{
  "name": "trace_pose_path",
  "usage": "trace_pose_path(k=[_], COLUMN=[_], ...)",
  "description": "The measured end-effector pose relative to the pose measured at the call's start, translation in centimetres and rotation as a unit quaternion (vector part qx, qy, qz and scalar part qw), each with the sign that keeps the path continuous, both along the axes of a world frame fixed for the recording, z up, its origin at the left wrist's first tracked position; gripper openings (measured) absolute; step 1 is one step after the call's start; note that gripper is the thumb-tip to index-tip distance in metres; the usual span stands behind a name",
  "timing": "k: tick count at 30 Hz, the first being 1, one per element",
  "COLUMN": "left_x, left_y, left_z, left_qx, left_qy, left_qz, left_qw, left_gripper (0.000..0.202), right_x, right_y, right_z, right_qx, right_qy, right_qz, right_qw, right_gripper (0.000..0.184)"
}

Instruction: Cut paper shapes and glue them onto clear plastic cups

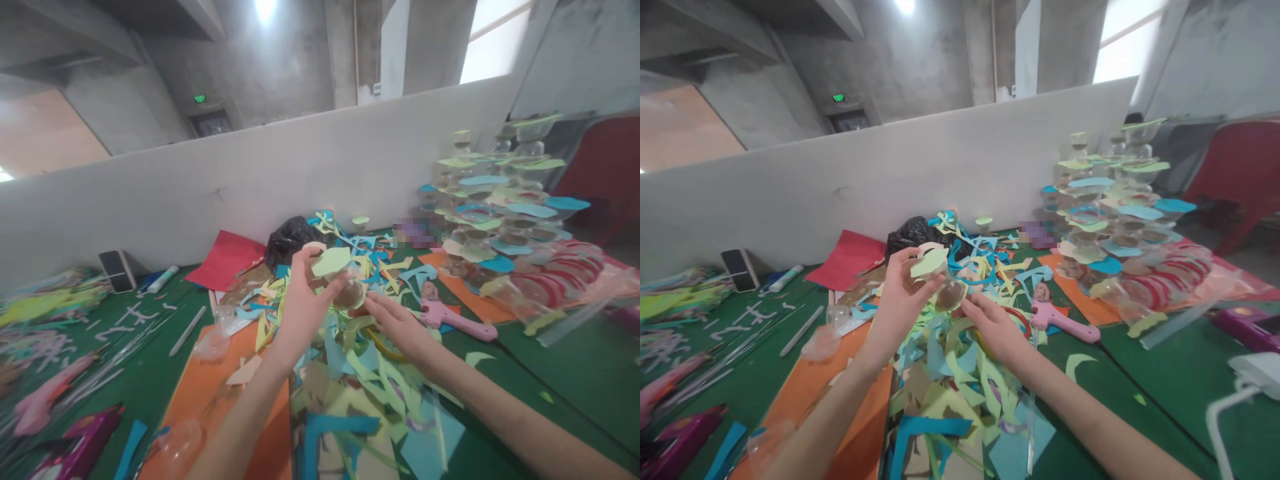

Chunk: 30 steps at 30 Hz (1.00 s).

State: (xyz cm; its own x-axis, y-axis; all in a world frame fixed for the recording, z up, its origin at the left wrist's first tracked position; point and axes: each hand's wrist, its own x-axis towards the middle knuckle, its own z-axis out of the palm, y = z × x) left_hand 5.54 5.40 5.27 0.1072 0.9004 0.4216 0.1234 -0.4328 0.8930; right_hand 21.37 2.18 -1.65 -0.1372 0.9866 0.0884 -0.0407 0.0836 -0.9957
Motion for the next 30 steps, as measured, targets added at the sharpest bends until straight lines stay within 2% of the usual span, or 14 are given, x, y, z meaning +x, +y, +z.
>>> trace_pose_path(k=[2, 4, 7, 10, 16, 20, 23, 26, 28, 30], left_x=[0.2, 0.6, 0.9, 0.9, 0.0, -0.4, -0.3, -0.1, 0.1, 0.3], left_y=[0.0, -0.2, -0.6, -0.8, -0.4, -0.3, -0.3, -0.5, -0.7, -0.8], left_z=[-0.2, -0.3, -0.3, -0.3, -0.6, -0.8, -0.7, -0.5, -0.5, -0.6], left_qx=[-0.009, -0.014, -0.009, -0.002, -0.062, -0.057, -0.035, -0.019, -0.008, -0.010], left_qy=[-0.001, 0.004, 0.017, 0.026, 0.139, 0.168, 0.173, 0.180, 0.179, 0.168], left_qz=[-0.018, -0.033, -0.050, -0.080, -0.095, -0.118, -0.077, -0.058, -0.058, -0.067], left_qw=[1.000, 0.999, 0.999, 0.996, 0.984, 0.977, 0.981, 0.982, 0.982, 0.984], left_gripper=[0.050, 0.052, 0.053, 0.054, 0.058, 0.042, 0.046, 0.046, 0.039, 0.033], right_x=[-0.2, -0.2, 0.0, 0.4, 1.4, 1.9, 1.8, 1.6, 1.6, 1.7], right_y=[0.1, 0.1, 0.0, -0.2, -0.9, -0.6, -0.3, -0.2, -0.4, -0.7], right_z=[-0.1, -0.3, -0.7, -0.4, 1.5, 1.4, 1.1, 1.2, 1.5, 2.0], right_qx=[-0.052, -0.073, -0.069, -0.065, -0.065, -0.055, -0.052, 0.000, 0.065, 0.119], right_qy=[0.098, 0.153, 0.177, 0.180, 0.111, 0.048, 0.017, -0.037, -0.097, -0.136], right_qz=[0.046, 0.066, 0.086, 0.090, 0.047, 0.037, 0.008, -0.064, -0.130, -0.143], right_qw=[0.993, 0.983, 0.978, 0.977, 0.991, 0.997, 0.998, 0.997, 0.985, 0.973], right_gripper=[0.046, 0.044, 0.043, 0.044, 0.043, 0.048, 0.044, 0.042, 0.051, 0.055])
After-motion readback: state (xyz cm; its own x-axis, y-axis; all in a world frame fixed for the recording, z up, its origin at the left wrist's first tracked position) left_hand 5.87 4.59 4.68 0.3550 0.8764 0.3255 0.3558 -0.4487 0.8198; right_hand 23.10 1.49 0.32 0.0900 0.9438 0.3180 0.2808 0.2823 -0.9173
